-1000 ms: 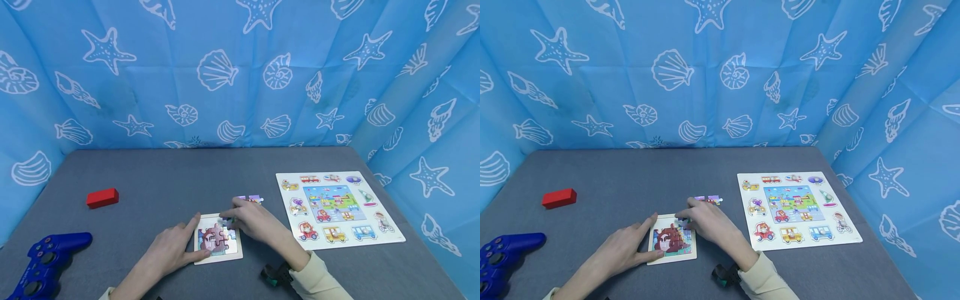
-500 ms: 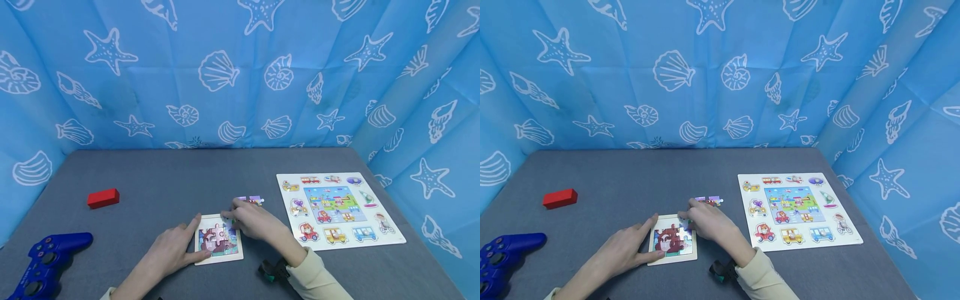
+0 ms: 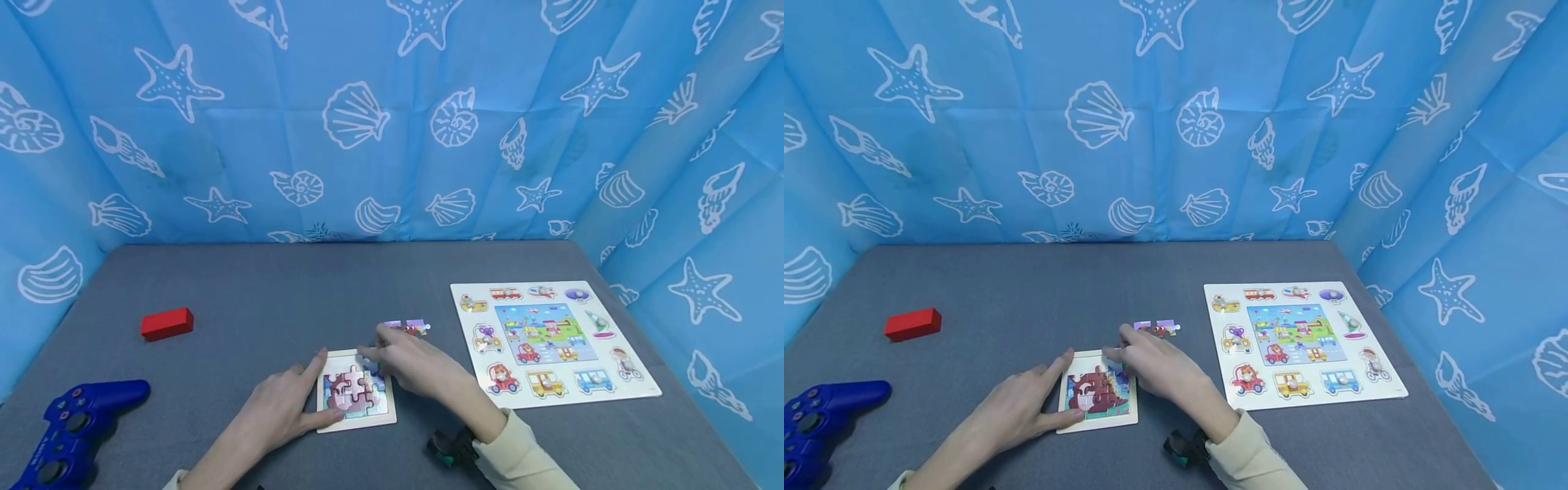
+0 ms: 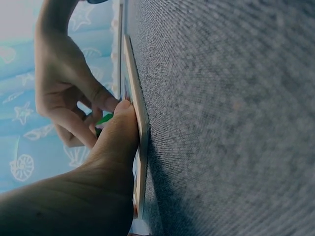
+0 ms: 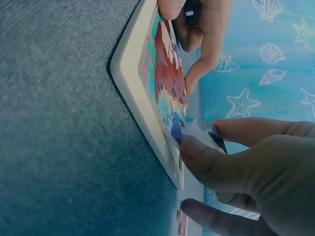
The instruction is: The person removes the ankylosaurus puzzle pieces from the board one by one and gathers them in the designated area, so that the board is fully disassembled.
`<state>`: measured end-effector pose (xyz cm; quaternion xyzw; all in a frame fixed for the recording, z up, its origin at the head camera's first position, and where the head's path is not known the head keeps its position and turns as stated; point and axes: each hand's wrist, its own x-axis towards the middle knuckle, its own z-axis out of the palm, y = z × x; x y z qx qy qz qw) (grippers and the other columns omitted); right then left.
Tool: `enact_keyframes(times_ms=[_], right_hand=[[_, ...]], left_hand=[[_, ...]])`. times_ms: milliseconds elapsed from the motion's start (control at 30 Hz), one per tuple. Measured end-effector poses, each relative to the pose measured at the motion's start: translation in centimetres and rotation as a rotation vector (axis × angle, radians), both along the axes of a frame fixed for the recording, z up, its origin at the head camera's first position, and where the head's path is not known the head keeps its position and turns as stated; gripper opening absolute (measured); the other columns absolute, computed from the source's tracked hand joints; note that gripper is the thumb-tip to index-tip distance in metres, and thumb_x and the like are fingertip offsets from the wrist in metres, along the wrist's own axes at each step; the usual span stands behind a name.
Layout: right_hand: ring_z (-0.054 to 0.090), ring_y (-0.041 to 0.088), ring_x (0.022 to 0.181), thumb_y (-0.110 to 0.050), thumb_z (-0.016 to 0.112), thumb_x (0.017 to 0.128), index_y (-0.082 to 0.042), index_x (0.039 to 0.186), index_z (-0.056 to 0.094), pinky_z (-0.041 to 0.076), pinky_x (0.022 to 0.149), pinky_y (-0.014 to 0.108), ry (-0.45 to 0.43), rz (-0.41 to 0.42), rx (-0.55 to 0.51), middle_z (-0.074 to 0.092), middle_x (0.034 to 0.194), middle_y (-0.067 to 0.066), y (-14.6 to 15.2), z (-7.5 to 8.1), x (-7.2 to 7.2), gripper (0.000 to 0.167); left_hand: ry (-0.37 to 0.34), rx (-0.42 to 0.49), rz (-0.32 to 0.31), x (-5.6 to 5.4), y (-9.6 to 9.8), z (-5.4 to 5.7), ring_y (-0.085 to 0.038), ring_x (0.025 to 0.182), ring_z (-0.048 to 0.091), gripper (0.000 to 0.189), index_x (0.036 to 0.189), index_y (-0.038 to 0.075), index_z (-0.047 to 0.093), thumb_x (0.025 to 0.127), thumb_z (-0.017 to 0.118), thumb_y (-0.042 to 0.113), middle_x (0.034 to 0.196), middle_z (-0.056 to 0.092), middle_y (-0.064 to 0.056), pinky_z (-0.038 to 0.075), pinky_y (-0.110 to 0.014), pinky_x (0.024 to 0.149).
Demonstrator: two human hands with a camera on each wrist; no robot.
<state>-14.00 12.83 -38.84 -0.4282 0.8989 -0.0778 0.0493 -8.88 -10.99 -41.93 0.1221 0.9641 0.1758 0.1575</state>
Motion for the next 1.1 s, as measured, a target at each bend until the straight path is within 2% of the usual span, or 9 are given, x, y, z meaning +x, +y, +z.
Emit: enact_keyframes(times_ms=[333,567,700,833,967,1100], right_hand=[[0.045,0.006,0.079,-0.012,0.068,0.098,-0.013,0.14,0.063,0.043,0.069,0.02,-0.08,-0.053,0.039,0.057,0.104,0.001,0.3,-0.5,0.0,0.043],[0.047,0.008,0.082,-0.019,0.072,0.096,-0.015,0.136,0.067,0.046,0.073,0.025,0.036,-0.032,0.026,0.058,0.1,-0.001,0.4,-0.6,0.1,0.04],[0.046,0.008,0.079,-0.013,0.074,0.094,-0.015,0.135,0.068,0.044,0.07,0.023,0.105,-0.012,-0.014,0.056,0.096,-0.001,0.4,-0.5,0.0,0.042],[0.046,0.008,0.077,-0.01,0.073,0.094,-0.013,0.137,0.066,0.043,0.067,0.021,0.129,-0.033,-0.048,0.057,0.097,0.0,0.6,-0.4,0.0,0.045],[0.048,0.008,0.079,-0.016,0.074,0.095,-0.01,0.141,0.063,0.046,0.069,0.021,0.094,-0.056,-0.079,0.058,0.101,0.001,1.0,-0.4,-0.1,0.048],[0.053,0.009,0.083,-0.014,0.07,0.097,-0.011,0.143,0.061,0.05,0.073,0.023,0.029,-0.078,-0.093,0.06,0.109,0.003,1.3,-0.4,-0.2,0.047]], left_hand=[[0.008,0.04,-0.009,0.0,-0.1,-0.1,-0.036,0.097,0.072,0.105,0.156,0.011,0.041,0.077,0.077,0.069,0.117,0.07,-0.024,0.057,-0.054,0.078],[0.016,0.056,-0.007,0.1,-0.1,0.0,-0.035,0.099,0.072,0.105,0.156,0.011,0.042,0.076,0.077,0.069,0.117,0.071,-0.023,0.057,-0.055,0.08],[0.023,0.064,-0.01,0.2,-0.2,0.0,-0.035,0.098,0.072,0.104,0.155,0.01,0.043,0.077,0.078,0.068,0.116,0.071,-0.022,0.057,-0.055,0.08],[0.018,0.063,-0.011,0.1,-0.2,0.0,-0.036,0.1,0.072,0.104,0.156,0.01,0.042,0.077,0.077,0.069,0.118,0.071,-0.023,0.057,-0.056,0.081],[0.01,0.056,-0.011,0.0,-0.1,0.0,-0.035,0.1,0.072,0.104,0.156,0.01,0.043,0.077,0.077,0.069,0.118,0.071,-0.023,0.057,-0.056,0.081],[0.01,0.041,-0.007,0.0,-0.1,0.1,-0.035,0.099,0.072,0.104,0.156,0.01,0.042,0.077,0.077,0.07,0.117,0.071,-0.023,0.057,-0.055,0.081]])
